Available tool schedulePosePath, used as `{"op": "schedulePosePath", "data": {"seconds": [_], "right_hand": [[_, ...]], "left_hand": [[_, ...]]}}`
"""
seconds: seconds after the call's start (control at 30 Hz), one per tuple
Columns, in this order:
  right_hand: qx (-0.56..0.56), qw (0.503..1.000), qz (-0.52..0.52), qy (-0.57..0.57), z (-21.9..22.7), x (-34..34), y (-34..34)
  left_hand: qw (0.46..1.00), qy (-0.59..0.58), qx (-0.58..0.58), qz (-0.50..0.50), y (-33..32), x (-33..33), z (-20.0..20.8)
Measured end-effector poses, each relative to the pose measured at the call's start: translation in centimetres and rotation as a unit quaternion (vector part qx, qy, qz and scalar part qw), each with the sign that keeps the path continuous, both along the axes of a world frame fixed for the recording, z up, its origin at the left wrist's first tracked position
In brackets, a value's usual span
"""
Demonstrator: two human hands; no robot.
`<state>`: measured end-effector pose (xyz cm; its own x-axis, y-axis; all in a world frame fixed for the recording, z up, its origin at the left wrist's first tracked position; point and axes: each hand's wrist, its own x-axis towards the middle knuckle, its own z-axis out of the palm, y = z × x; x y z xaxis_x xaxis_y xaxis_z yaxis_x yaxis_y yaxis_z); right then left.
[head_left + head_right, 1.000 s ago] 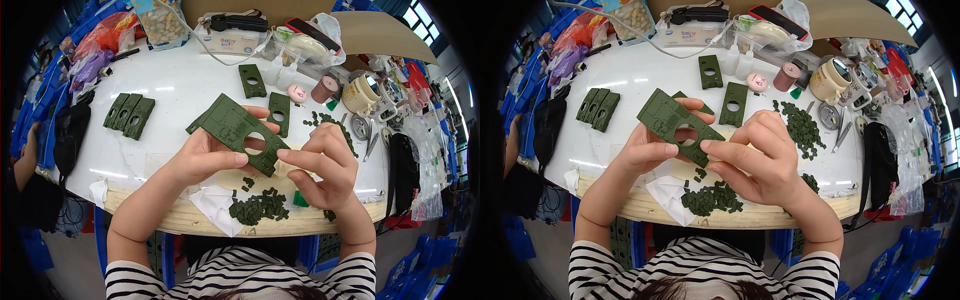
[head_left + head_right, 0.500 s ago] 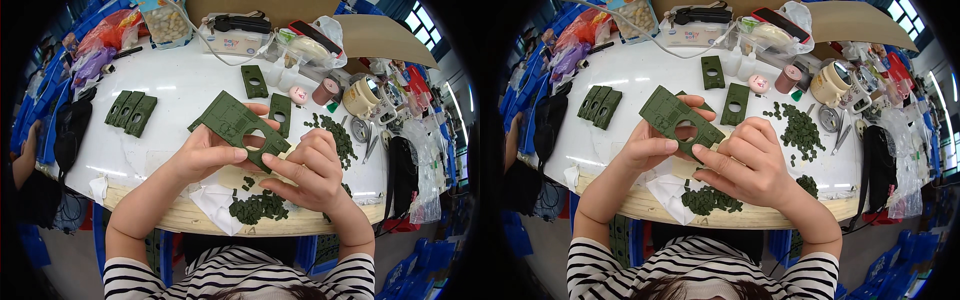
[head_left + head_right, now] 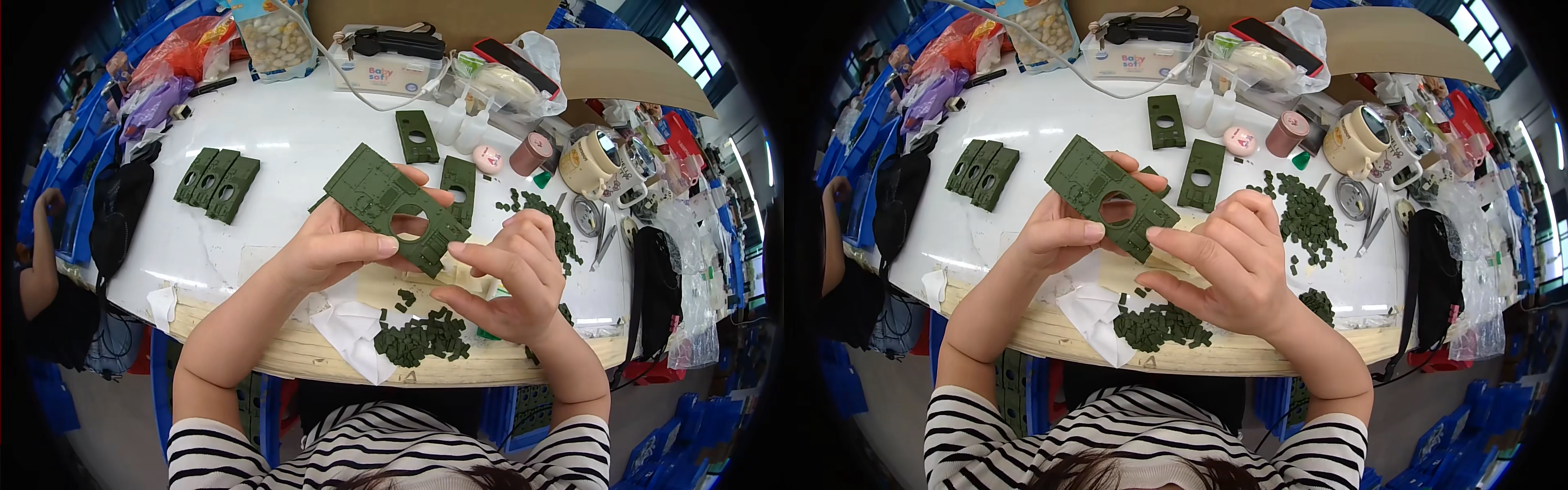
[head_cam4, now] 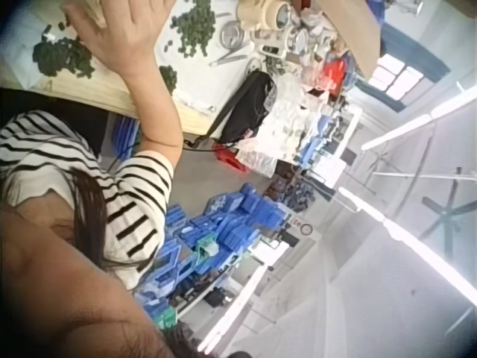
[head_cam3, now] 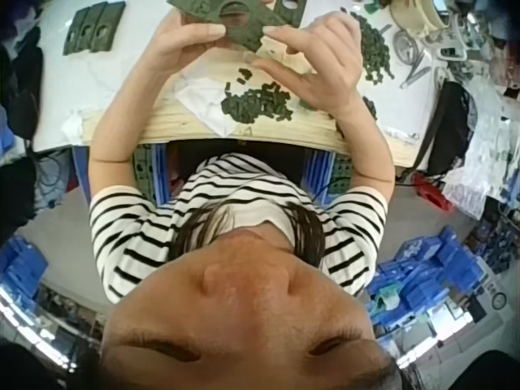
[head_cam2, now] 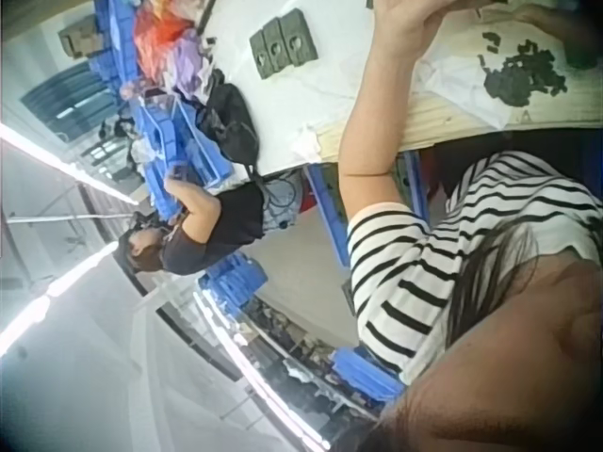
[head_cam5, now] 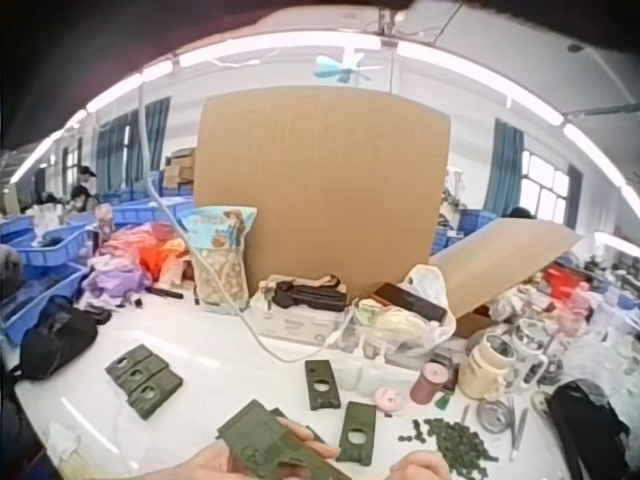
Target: Assembling plastic toy tank components by pressing circular parts into the tank hulls.
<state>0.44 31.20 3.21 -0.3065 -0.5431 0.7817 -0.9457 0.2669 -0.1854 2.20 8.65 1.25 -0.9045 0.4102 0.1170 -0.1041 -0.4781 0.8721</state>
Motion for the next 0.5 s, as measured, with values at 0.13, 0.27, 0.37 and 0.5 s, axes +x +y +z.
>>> {"op": "schedulePosePath", "data": {"seconds": [0.13,0.27,0.37,0.5], "right_hand": [[0.002,0.999,0.002,0.044,-0.62,-0.04,-0.11],[0.019,0.998,-0.004,0.066,-0.73,0.15,-0.16],[0.030,0.997,-0.006,0.071,-0.83,0.21,-0.15],[0.038,0.998,-0.008,0.055,-0.63,0.47,0.04]], "left_hand": [[1.000,0.011,0.001,0.003,0.08,0.01,0.18],[1.000,0.014,-0.004,0.003,0.27,0.10,0.21],[1.000,0.016,-0.003,0.001,0.30,0.14,0.11],[1.000,0.008,0.010,-0.007,0.03,0.21,0.34]]}}
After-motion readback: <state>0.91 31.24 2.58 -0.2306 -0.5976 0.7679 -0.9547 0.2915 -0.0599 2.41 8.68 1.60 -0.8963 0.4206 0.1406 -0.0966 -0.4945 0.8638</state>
